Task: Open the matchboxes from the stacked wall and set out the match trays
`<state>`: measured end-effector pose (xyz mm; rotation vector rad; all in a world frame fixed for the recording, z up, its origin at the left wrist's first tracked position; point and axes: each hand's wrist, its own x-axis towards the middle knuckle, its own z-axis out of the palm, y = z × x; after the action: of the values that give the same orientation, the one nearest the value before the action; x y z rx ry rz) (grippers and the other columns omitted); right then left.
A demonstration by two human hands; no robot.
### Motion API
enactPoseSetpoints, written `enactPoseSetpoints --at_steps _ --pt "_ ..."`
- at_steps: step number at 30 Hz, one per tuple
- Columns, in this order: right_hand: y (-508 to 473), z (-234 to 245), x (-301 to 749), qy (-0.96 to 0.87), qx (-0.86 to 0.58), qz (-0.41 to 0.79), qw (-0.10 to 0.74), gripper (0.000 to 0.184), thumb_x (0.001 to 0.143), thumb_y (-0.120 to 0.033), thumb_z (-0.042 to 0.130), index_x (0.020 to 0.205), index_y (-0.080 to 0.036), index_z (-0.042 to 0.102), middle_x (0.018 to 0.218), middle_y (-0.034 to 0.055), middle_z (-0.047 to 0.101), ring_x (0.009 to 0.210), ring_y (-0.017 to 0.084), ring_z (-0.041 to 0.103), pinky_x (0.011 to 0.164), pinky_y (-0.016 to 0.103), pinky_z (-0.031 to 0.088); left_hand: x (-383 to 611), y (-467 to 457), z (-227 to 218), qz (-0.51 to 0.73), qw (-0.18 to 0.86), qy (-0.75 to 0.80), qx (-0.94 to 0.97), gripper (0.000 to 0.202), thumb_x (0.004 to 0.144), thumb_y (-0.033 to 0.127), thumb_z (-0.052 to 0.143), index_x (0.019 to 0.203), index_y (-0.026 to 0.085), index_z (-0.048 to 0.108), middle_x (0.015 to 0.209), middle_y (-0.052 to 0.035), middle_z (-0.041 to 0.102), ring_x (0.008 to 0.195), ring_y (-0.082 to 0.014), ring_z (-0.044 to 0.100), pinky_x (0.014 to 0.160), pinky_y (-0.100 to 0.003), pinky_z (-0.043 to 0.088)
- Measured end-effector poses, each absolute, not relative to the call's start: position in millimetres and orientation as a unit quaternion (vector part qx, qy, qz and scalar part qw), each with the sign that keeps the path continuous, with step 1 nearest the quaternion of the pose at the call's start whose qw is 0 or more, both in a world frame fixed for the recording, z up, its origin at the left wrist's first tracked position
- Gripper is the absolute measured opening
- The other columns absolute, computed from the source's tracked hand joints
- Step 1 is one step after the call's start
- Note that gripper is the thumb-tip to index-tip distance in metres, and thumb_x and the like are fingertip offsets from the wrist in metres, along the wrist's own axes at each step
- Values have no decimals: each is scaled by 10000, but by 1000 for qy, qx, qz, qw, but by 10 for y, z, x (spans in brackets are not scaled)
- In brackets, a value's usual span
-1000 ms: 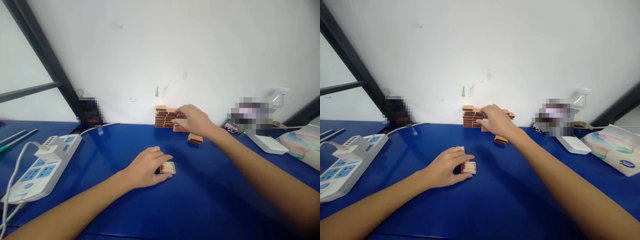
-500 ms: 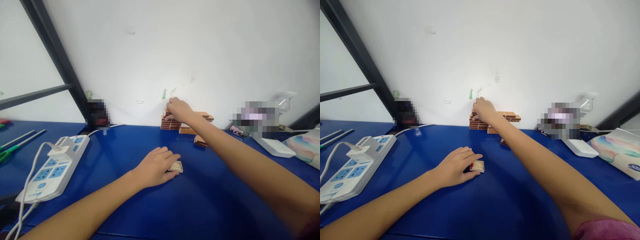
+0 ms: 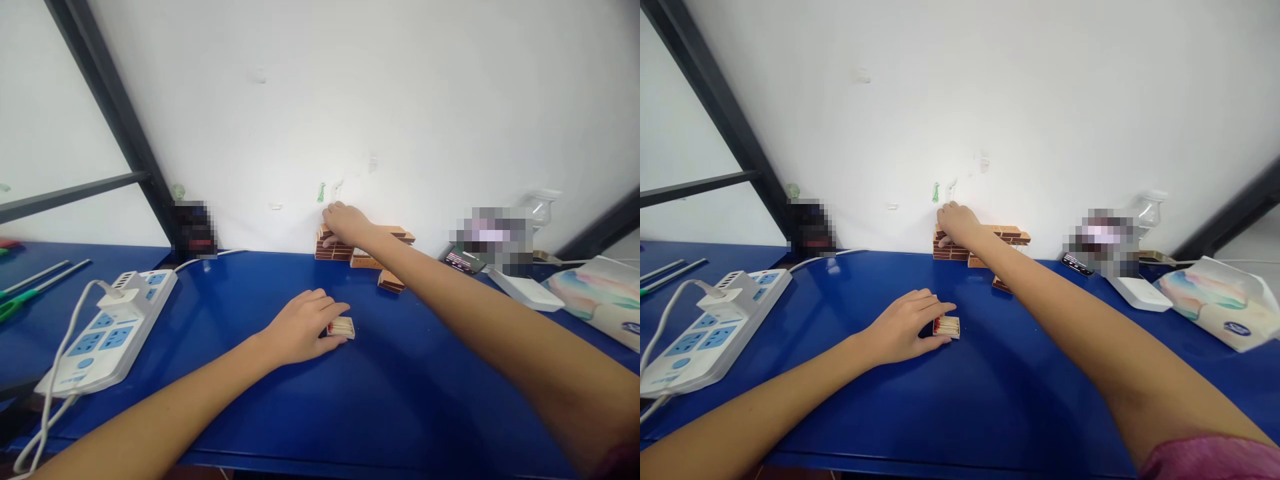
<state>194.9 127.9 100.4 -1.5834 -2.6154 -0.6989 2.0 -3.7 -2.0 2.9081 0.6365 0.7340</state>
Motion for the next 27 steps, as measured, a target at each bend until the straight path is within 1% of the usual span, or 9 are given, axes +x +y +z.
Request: enactPoseSetpoints --at_steps 3,6,8,11,13,16,19,23,27 --pt "1253 1024 1929 -836 -502 -220 5 442 845 -365 851 1088 -82 614 1098 213 681 936 291 594 742 342 416 13 -25 -21 243 35 210 947 490 941 375 730 1359 152 605 1030 -68 725 955 -247 632 901 -406 538" --pt "1175 1078 2000 -846 -490 -208 19 374 899 -403 794 1040 -132 579 1035 158 674 860 251 580 705 326 396 5 -14 -9 246 26 213 945 506 933 386 741 1359 149 603 1025 -67 729 952 -249 632 885 -407 540" --pt "1053 1070 2116 -855 -486 -173 60 373 918 -467 759 991 -174 541 968 111 656 781 221 554 655 314 372 -4 -7 20 263 10 219 940 496 949 406 721 1357 149 602 1059 -79 733 970 -256 632 879 -415 537" --pt "760 893 2332 -864 -478 -100 126 467 866 -571 779 935 -217 482 892 63 625 741 212 540 637 312 362 -21 11 83 319 -23 250 914 429 999 426 648 1331 156 611 1098 -94 734 972 -258 627 868 -428 526" --pt "535 676 2459 -870 -475 -62 115 508 809 -577 828 904 -227 472 902 67 628 774 228 569 656 313 381 -30 30 112 359 -41 267 893 385 1009 402 631 1313 165 617 1072 -86 739 950 -252 629 853 -426 523" --pt "261 345 2608 -865 -494 -21 88 469 804 -534 845 894 -222 507 976 100 657 867 265 626 690 325 423 -29 54 114 384 -51 275 880 350 1006 355 631 1306 176 620 1041 -72 744 942 -246 642 844 -417 524" --pt "117 170 2752 -855 -506 2 115 400 834 -515 821 926 -219 569 1007 104 672 911 280 644 730 350 465 -21 58 101 362 -55 271 890 342 1006 336 623 1307 174 622 1037 -77 747 939 -245 646 835 -412 521" --pt "56 160 2933 -851 -495 72 159 369 856 -502 800 1051 -228 647 1036 89 689 918 269 654 764 379 509 -20 57 115 355 -50 275 892 313 1000 333 635 1265 165 648 1049 -83 754 945 -242 648 832 -411 521" --pt "-13 188 2937 -854 -472 68 209 343 902 -466 763 1131 -232 658 1114 103 681 973 266 655 819 400 530 4 48 129 362 -38 271 891 307 984 342 670 1241 174 657 1063 -84 757 954 -238 654 850 -414 530"
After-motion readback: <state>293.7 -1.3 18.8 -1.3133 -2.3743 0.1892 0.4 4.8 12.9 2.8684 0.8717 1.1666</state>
